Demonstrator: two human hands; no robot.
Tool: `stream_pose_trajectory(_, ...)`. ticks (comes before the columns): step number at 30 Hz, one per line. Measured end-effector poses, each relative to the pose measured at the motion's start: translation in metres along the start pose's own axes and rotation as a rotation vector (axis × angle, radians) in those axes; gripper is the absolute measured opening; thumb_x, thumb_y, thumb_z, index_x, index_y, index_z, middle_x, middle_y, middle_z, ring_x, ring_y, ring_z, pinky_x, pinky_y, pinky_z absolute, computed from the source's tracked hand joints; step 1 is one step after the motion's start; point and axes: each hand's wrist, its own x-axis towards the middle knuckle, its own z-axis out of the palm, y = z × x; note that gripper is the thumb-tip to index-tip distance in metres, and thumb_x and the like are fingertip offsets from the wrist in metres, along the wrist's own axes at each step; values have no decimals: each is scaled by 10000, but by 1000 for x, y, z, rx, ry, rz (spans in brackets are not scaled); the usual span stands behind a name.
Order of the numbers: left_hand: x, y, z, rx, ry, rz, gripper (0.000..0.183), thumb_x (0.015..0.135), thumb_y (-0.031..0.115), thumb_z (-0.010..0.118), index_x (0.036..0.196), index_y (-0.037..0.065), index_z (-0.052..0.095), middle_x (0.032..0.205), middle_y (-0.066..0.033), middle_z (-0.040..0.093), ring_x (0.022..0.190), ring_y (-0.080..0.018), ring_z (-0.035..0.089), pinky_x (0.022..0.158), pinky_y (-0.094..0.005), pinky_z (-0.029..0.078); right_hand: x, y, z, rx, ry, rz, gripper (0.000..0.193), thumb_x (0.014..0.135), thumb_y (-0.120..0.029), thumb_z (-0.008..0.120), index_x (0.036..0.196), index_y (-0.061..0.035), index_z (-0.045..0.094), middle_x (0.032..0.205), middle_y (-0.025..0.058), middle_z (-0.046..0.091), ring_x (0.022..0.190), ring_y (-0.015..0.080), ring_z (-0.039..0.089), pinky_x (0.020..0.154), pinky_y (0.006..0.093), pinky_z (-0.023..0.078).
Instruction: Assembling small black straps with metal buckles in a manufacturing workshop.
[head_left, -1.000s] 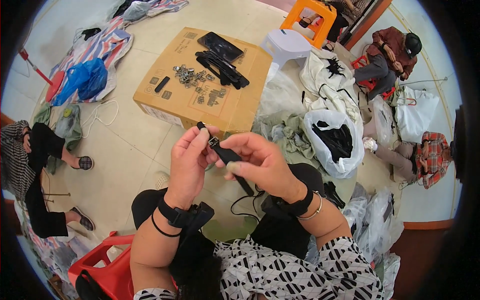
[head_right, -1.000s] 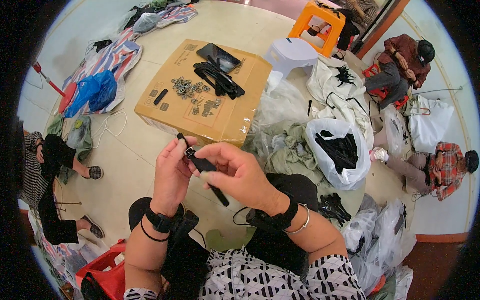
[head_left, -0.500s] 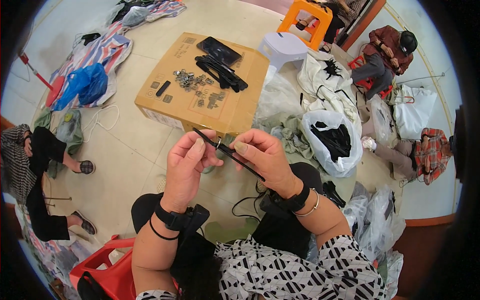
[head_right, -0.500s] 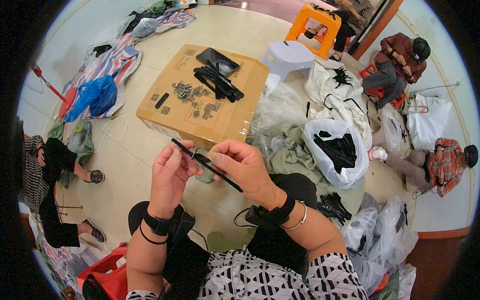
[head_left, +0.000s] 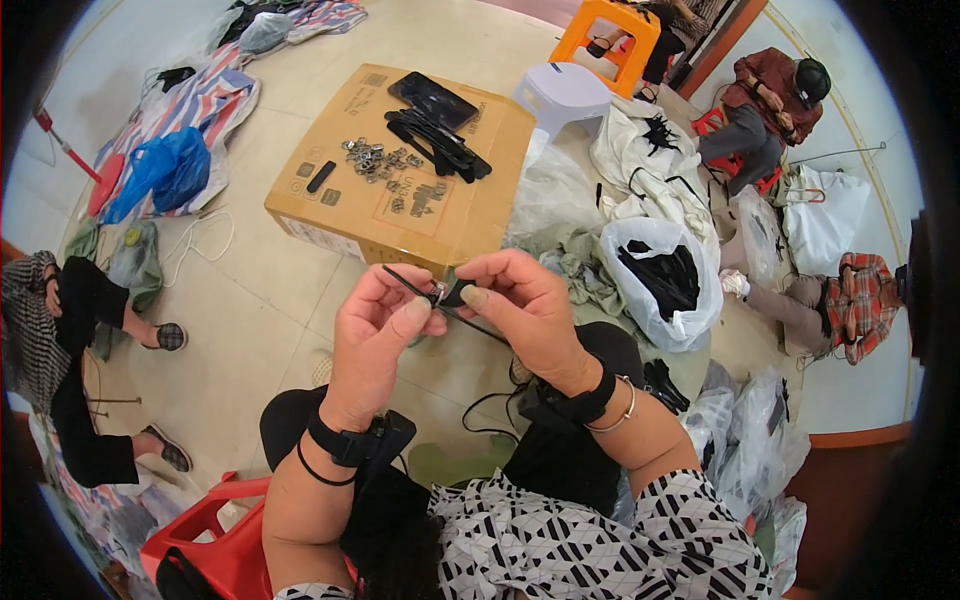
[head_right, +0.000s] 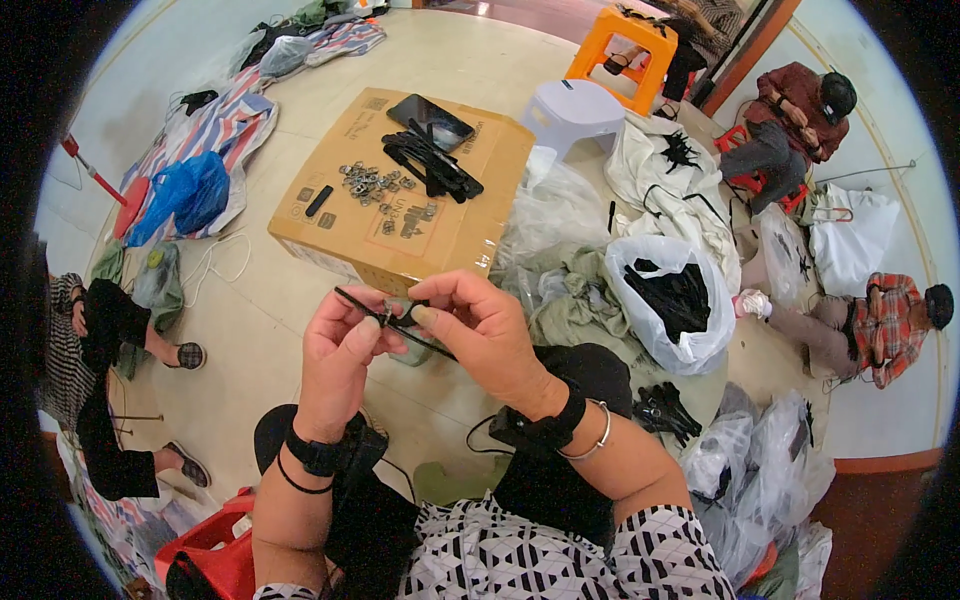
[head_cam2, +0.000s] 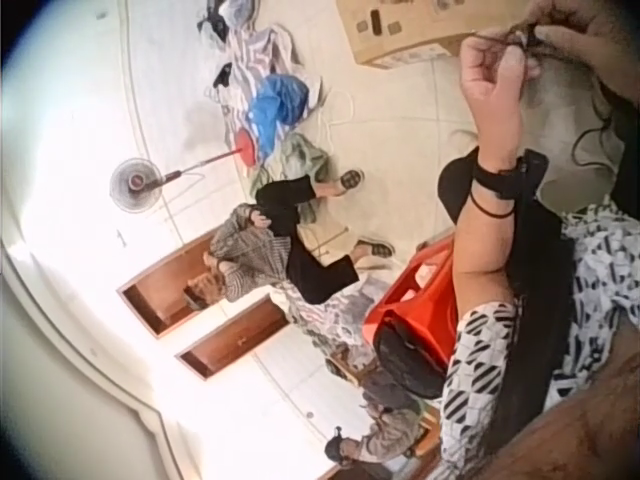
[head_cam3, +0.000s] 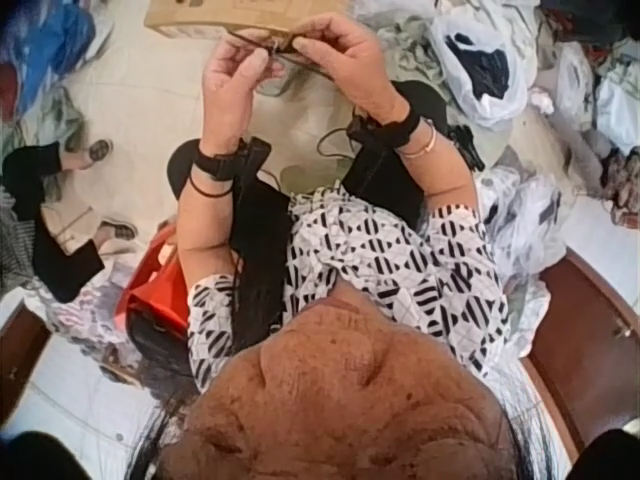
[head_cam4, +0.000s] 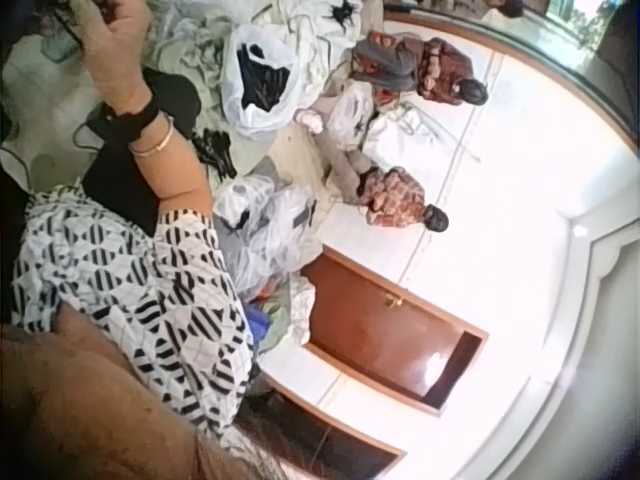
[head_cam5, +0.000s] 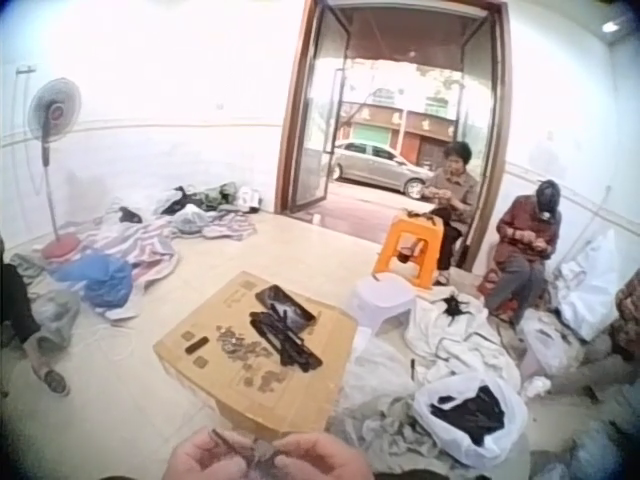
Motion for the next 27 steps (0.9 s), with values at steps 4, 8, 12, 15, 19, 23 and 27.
stream_pose_trajectory(4,1,-7,2,75,-43,131,376,816,132,645,1146,27,500,960,-57,580,843,-137,577,744,-306,524,-2,-2,2,-78,-30,-1,186,857,-12,579,1042,1,563,931,22,609,846,50,555,729,196,465)
stream_pose_trajectory(8,2,-5,9,99,-4,148,370,790,84,659,1127,21,520,984,-50,561,893,-121,554,795,-266,473,-1,-1,-1,-31,1,-23,180,844,6,583,1024,2,578,921,20,620,820,50,560,729,195,465)
stream_pose_trajectory(12,1,-3,11,201,-71,160,364,786,13,663,1127,3,536,1002,-29,556,937,-119,540,855,-269,449,-2,-1,-1,-29,47,-10,147,824,15,600,970,3,608,911,20,631,799,55,566,721,199,468)
stream_pose_trajectory(15,0,-7,13,218,-56,199,348,780,13,671,1105,3,547,1022,-27,554,945,-121,542,854,-266,444,-3,-3,0,-15,79,-20,142,811,13,617,953,2,617,915,25,634,797,55,567,721,199,469)
stream_pose_trajectory(19,-1,-11,14,167,-72,144,327,780,15,671,1080,8,542,1024,-31,559,943,-120,542,853,-262,439,-5,-2,1,-148,133,-139,162,797,13,631,958,3,612,889,26,631,785,51,565,711,197,471)
stream_pose_trajectory(23,-1,-11,15,185,-45,159,304,780,4,665,1051,14,528,996,-32,570,905,-104,543,822,-244,436,-2,-4,0,-53,142,-136,166,798,17,621,962,1,600,836,16,617,766,58,566,693,202,475)
stream_pose_trajectory(27,-2,-12,14,187,-67,117,281,792,-5,650,1042,10,523,930,-27,585,809,-72,542,727,-210,447,3,-2,-8,54,-9,67,155,826,-1,581,981,-4,582,827,12,600,714,72,563,661,208,472)
